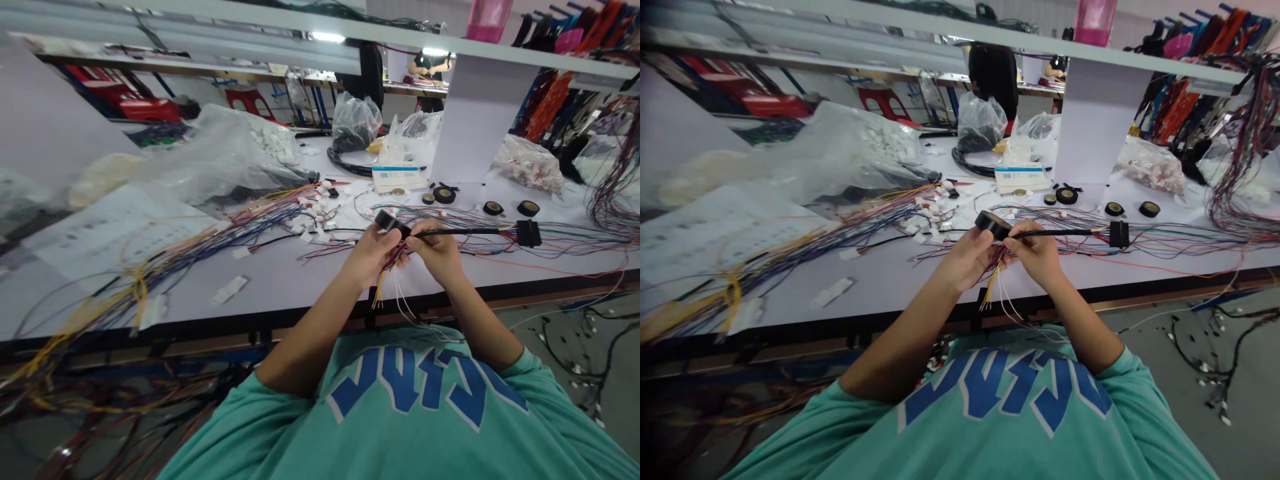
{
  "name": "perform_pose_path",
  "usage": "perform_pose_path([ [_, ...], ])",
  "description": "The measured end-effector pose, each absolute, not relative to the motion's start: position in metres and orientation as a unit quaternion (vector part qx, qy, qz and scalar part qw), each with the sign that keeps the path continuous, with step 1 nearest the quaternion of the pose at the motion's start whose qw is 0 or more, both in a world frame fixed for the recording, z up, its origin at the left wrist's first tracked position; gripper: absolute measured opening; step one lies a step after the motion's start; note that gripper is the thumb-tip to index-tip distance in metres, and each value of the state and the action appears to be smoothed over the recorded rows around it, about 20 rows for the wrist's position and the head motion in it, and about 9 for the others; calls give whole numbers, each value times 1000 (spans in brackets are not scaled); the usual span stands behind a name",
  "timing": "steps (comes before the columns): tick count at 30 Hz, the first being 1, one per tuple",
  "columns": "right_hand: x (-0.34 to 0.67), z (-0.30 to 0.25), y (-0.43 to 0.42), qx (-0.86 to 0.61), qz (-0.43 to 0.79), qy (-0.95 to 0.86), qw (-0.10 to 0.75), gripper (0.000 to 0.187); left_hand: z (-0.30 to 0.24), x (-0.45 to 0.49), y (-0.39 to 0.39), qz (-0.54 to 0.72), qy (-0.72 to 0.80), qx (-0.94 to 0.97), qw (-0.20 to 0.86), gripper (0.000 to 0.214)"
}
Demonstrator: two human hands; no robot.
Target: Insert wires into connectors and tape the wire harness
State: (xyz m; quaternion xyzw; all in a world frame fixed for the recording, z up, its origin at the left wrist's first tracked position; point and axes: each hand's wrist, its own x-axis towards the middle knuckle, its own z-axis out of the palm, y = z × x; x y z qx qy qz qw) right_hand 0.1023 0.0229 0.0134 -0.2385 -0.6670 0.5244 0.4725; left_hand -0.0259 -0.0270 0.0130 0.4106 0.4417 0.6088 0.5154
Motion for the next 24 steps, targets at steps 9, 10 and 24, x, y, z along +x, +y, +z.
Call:
perform_pose_path([
  [9,104,19,17,-318,535,-614,487,43,9,-23,-31,579,429,419,552,48],
  [10,105,18,18,-328,541,-596,494,43,7,-20,-36,596,453,448,489,48],
  [24,118,32,21,-272,419,-701,509,26,9,-10,-36,534,550,563,307,22],
])
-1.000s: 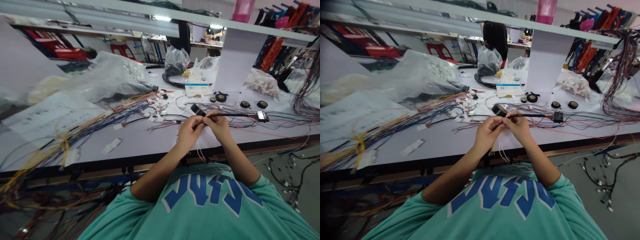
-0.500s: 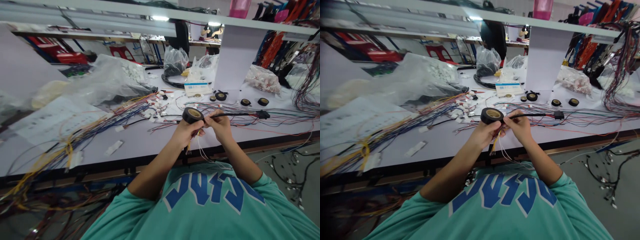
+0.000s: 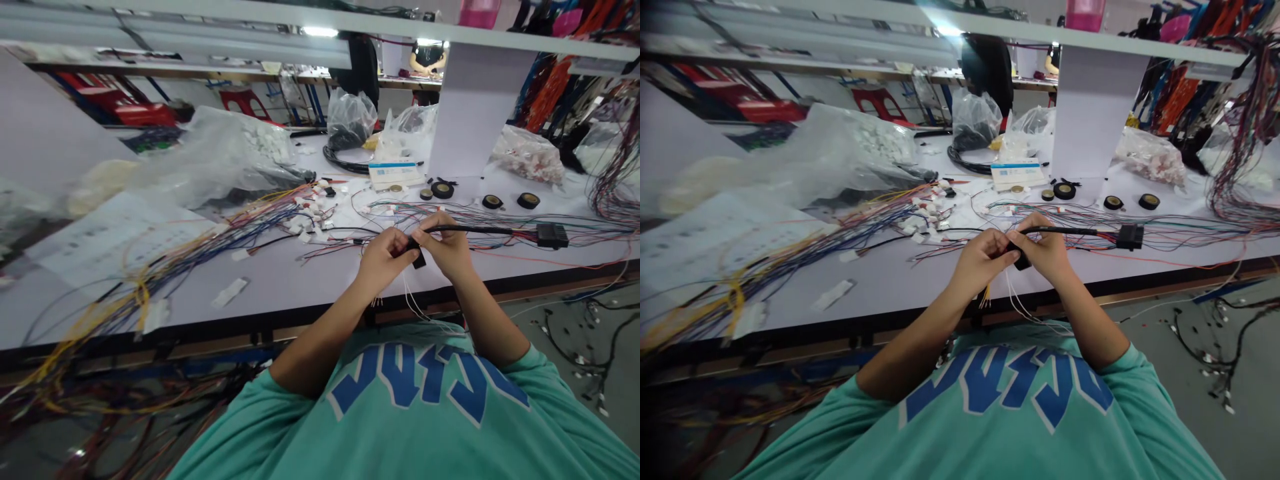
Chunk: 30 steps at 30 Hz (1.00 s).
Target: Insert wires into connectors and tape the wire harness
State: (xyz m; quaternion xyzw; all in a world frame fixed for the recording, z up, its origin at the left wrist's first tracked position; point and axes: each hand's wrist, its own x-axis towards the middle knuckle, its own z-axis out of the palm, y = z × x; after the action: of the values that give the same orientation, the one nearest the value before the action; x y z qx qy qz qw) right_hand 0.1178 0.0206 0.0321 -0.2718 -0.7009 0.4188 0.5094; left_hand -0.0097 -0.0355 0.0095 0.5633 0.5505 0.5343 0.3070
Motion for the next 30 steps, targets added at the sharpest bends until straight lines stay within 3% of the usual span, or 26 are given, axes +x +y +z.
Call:
perform_pose_path([
  [5,115,26,17,-276,487,-688,461,33,13,-4,-36,517,623,566,153,16],
  [8,114,23,16,-301,503,-682,437,36,8,-1,-37,535,616,558,150,12],
  [10,114,22,17,-320,497,-681,433,34,4,0,-37,586,581,518,223,16],
  [15,114,19,22,-319,484,-676,454,30,2,-8,-34,681,487,356,414,53],
  [19,113,17,18,-282,514,-675,447,28,9,-22,-27,538,419,374,629,54],
  [21,112,17,16,-279,525,-670,444,28,9,-25,-23,482,397,384,680,56],
  [23,111,15,17,-303,533,-647,452,29,6,-22,-24,500,413,394,651,53],
  [26,110,12,24,-347,547,-596,474,30,3,-17,-35,565,487,491,449,48],
  [28,112,12,29,-360,540,-592,478,29,4,-18,-46,525,513,604,311,53],
  [30,115,13,31,-359,520,-618,468,27,6,-21,-55,420,500,708,268,61],
])
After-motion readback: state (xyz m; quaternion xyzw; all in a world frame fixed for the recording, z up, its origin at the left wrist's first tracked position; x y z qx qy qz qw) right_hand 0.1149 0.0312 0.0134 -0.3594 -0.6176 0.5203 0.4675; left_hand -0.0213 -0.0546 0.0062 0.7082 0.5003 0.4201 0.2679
